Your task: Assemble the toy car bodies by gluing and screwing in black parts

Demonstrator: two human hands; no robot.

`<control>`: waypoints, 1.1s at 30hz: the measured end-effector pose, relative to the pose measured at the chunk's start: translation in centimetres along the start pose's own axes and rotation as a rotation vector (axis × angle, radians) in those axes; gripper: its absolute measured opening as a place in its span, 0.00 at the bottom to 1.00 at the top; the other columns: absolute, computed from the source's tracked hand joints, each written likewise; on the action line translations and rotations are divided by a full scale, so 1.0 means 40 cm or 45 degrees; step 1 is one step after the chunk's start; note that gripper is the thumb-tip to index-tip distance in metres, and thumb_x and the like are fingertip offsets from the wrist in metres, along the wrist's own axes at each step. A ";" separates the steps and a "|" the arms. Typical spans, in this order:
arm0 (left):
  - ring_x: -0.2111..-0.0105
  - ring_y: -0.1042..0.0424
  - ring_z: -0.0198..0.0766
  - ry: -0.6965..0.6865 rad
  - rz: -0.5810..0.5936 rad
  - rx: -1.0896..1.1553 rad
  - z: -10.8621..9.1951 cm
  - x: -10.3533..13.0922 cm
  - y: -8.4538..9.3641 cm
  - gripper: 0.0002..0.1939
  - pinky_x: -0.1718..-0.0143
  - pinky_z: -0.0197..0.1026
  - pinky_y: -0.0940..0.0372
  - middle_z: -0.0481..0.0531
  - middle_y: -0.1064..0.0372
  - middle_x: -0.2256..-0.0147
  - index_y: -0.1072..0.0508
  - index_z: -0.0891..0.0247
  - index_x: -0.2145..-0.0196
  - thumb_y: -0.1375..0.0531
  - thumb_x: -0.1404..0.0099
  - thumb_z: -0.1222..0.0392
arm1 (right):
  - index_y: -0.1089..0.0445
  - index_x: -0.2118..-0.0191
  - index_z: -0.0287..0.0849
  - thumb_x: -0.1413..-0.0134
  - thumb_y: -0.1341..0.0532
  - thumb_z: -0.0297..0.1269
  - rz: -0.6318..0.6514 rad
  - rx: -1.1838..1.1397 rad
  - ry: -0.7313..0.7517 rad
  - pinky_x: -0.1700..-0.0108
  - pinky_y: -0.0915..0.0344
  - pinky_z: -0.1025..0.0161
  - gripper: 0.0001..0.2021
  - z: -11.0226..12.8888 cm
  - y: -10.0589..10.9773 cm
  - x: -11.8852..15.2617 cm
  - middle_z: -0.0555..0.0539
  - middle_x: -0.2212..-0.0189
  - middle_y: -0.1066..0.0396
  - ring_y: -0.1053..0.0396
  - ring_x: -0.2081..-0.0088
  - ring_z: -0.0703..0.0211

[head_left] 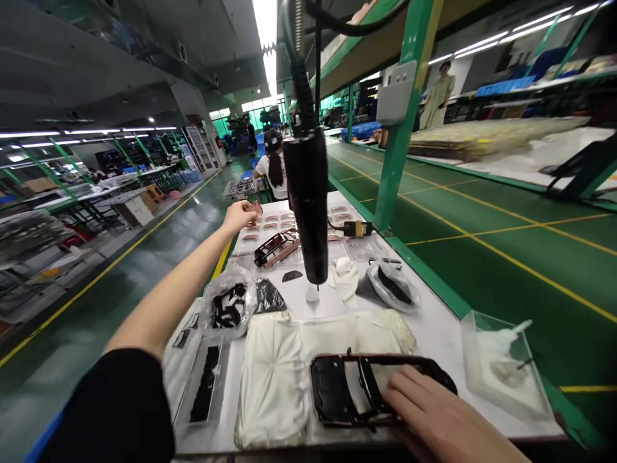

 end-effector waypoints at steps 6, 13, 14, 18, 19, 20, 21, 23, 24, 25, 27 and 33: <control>0.67 0.21 0.40 0.103 0.109 0.313 -0.125 0.439 0.098 0.07 0.63 0.43 0.24 0.53 0.19 0.69 0.20 0.66 0.63 0.32 0.39 0.60 | 0.30 0.57 0.45 0.35 0.46 0.22 0.164 -0.349 -0.074 0.63 0.30 0.56 0.11 0.023 0.026 0.045 0.45 0.62 0.27 0.30 0.62 0.51; 0.63 0.23 0.38 -1.004 -0.195 -0.127 -0.489 0.931 0.098 0.11 0.65 0.40 0.25 0.56 0.20 0.64 0.18 0.64 0.55 0.37 0.33 0.71 | 0.33 0.58 0.44 0.38 0.44 0.19 0.191 -0.478 -0.030 0.64 0.34 0.56 0.11 0.089 0.039 0.083 0.45 0.61 0.31 0.35 0.62 0.52; 0.61 0.23 0.40 -1.132 -0.198 -0.230 -0.516 0.968 0.078 0.12 0.63 0.41 0.24 0.58 0.19 0.63 0.19 0.67 0.54 0.38 0.33 0.72 | 0.33 0.58 0.44 0.38 0.44 0.19 0.207 -0.476 -0.025 0.64 0.34 0.56 0.12 0.099 0.040 0.087 0.45 0.61 0.31 0.35 0.61 0.52; 0.58 0.24 0.43 -1.299 -0.134 -0.387 -0.551 1.014 0.016 0.11 0.62 0.42 0.22 0.60 0.19 0.63 0.20 0.72 0.54 0.38 0.33 0.72 | 0.31 0.57 0.42 0.41 0.44 0.16 0.241 -0.449 -0.026 0.61 0.34 0.56 0.14 0.126 0.054 0.106 0.45 0.60 0.32 0.35 0.60 0.51; 0.58 0.24 0.43 -1.320 -0.137 -0.382 -0.553 1.017 0.008 0.11 0.63 0.43 0.22 0.60 0.19 0.63 0.20 0.72 0.54 0.39 0.32 0.72 | 0.31 0.56 0.42 0.41 0.43 0.15 0.246 -0.443 -0.028 0.61 0.33 0.56 0.15 0.130 0.058 0.111 0.44 0.59 0.32 0.35 0.59 0.51; 0.58 0.25 0.43 -1.339 -0.139 -0.374 -0.554 1.021 0.001 0.11 0.63 0.43 0.22 0.60 0.20 0.63 0.20 0.72 0.54 0.39 0.32 0.72 | 0.31 0.56 0.42 0.41 0.43 0.15 0.246 -0.435 -0.032 0.60 0.33 0.56 0.15 0.133 0.063 0.116 0.44 0.59 0.31 0.35 0.59 0.51; 0.58 0.25 0.44 -1.356 -0.137 -0.363 -0.554 1.025 -0.005 0.11 0.63 0.43 0.22 0.60 0.20 0.62 0.20 0.73 0.54 0.39 0.32 0.73 | 0.30 0.56 0.42 0.41 0.43 0.15 0.239 -0.423 -0.039 0.60 0.33 0.56 0.15 0.134 0.068 0.120 0.43 0.60 0.31 0.35 0.59 0.51; 0.58 0.25 0.44 -1.383 -0.126 -0.344 -0.553 1.034 -0.016 0.12 0.63 0.43 0.22 0.60 0.20 0.62 0.20 0.74 0.53 0.39 0.33 0.74 | 0.30 0.56 0.41 0.41 0.43 0.17 0.215 -0.396 -0.051 0.60 0.33 0.56 0.14 0.135 0.079 0.126 0.43 0.61 0.31 0.35 0.60 0.51; 0.58 0.26 0.45 -1.385 -0.116 -0.340 -0.551 1.036 -0.022 0.12 0.63 0.43 0.22 0.61 0.21 0.62 0.20 0.74 0.53 0.38 0.34 0.74 | 0.30 0.56 0.41 0.40 0.43 0.17 0.203 -0.384 -0.054 0.61 0.33 0.56 0.13 0.135 0.082 0.129 0.43 0.61 0.31 0.35 0.60 0.51; 0.57 0.26 0.45 -1.383 -0.104 -0.333 -0.549 1.037 -0.026 0.13 0.63 0.44 0.22 0.61 0.21 0.61 0.21 0.74 0.52 0.38 0.34 0.75 | 0.30 0.56 0.42 0.40 0.43 0.17 0.192 -0.376 -0.055 0.61 0.33 0.56 0.13 0.136 0.085 0.131 0.43 0.61 0.31 0.35 0.61 0.51; 0.57 0.27 0.46 -1.375 -0.073 -0.308 -0.547 1.037 -0.033 0.14 0.62 0.44 0.22 0.62 0.21 0.61 0.21 0.75 0.51 0.39 0.34 0.75 | 0.30 0.57 0.42 0.40 0.43 0.17 0.182 -0.378 -0.054 0.61 0.33 0.56 0.13 0.139 0.087 0.136 0.43 0.61 0.31 0.34 0.60 0.51; 0.57 0.27 0.48 -1.342 0.060 -0.302 -0.564 1.036 -0.050 0.13 0.62 0.46 0.20 0.64 0.22 0.61 0.22 0.78 0.52 0.41 0.32 0.74 | 0.31 0.56 0.41 0.43 0.43 0.14 0.262 -0.422 -0.063 0.60 0.35 0.56 0.16 0.142 0.066 0.143 0.43 0.59 0.32 0.35 0.58 0.50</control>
Point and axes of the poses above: each hand's wrist, its own x-axis away from the middle knuckle, its own y-axis out of the back of the hand, z = x × y, the point moved 9 cm from there along -x, towards the middle knuckle
